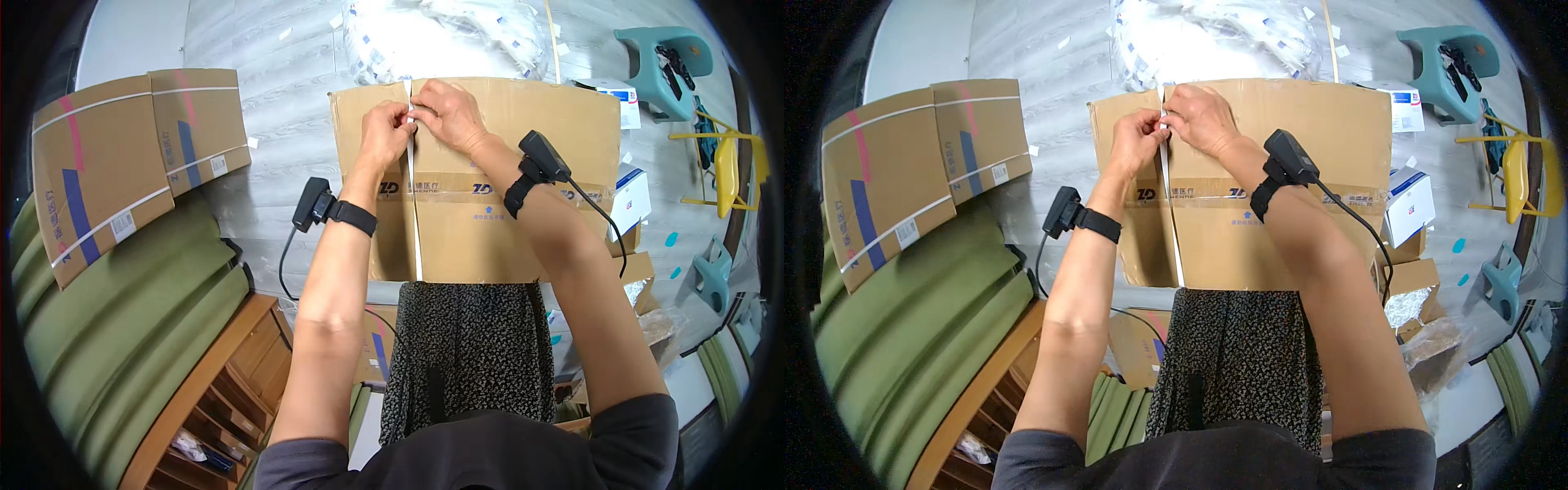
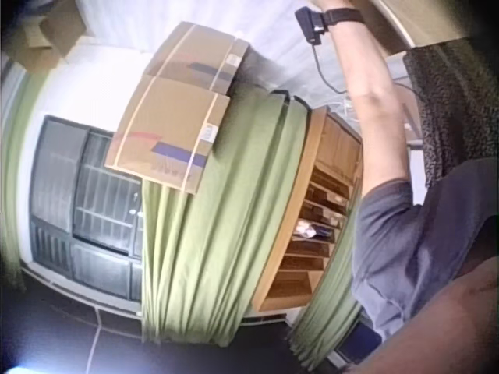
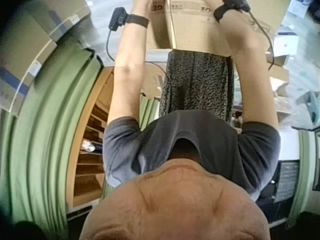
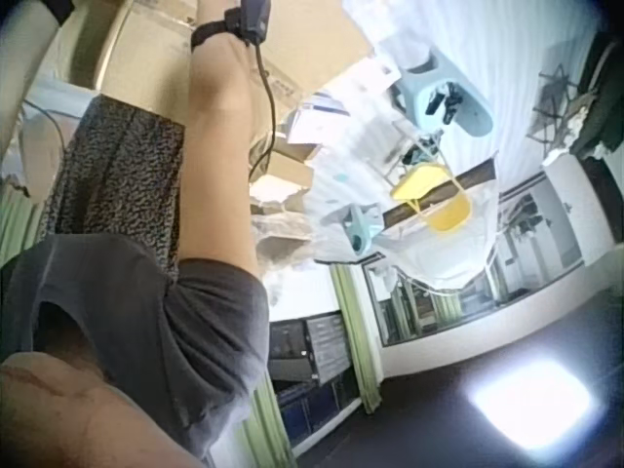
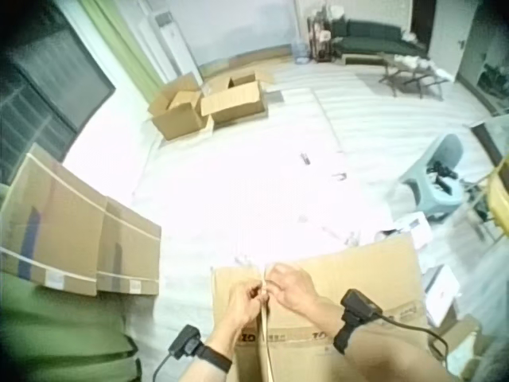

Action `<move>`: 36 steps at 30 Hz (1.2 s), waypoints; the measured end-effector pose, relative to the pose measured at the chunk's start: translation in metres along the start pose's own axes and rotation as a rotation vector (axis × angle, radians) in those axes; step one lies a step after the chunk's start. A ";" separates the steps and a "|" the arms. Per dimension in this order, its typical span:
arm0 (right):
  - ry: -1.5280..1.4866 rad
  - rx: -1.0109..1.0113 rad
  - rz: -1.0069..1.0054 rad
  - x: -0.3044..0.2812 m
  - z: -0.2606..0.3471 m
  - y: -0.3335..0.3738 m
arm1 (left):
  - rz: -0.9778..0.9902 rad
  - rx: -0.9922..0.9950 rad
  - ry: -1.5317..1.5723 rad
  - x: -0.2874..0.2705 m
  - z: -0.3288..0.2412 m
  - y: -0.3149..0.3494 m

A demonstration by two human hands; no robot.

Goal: Unpacking boxes of medical supplies and organizing the contents on the floor.

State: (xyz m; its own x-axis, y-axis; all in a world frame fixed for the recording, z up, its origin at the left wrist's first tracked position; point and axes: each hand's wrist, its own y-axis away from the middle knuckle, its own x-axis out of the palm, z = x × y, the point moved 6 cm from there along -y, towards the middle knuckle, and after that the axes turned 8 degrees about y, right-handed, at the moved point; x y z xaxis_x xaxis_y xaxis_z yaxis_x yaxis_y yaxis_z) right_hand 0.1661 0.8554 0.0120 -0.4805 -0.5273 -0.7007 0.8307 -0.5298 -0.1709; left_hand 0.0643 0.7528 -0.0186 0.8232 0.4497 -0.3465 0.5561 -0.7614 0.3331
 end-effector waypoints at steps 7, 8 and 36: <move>0.158 -0.280 -0.072 -0.003 0.009 0.001 | 0.074 0.057 -0.047 0.000 -0.012 -0.001; 0.197 -0.328 -0.073 -0.002 0.013 0.001 | 0.089 0.046 -0.082 0.000 -0.012 0.001; 0.225 0.146 -0.340 -0.126 -0.023 0.080 | 0.101 -0.314 0.689 -0.032 -0.036 0.128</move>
State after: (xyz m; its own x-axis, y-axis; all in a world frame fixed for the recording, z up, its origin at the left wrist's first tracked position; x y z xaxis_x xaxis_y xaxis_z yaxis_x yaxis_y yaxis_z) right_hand 0.2996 0.8944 0.0705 -0.6330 -0.1575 -0.7580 0.5798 -0.7453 -0.3293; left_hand 0.1129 0.6578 0.0666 0.6996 0.6527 0.2906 0.3956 -0.6926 0.6032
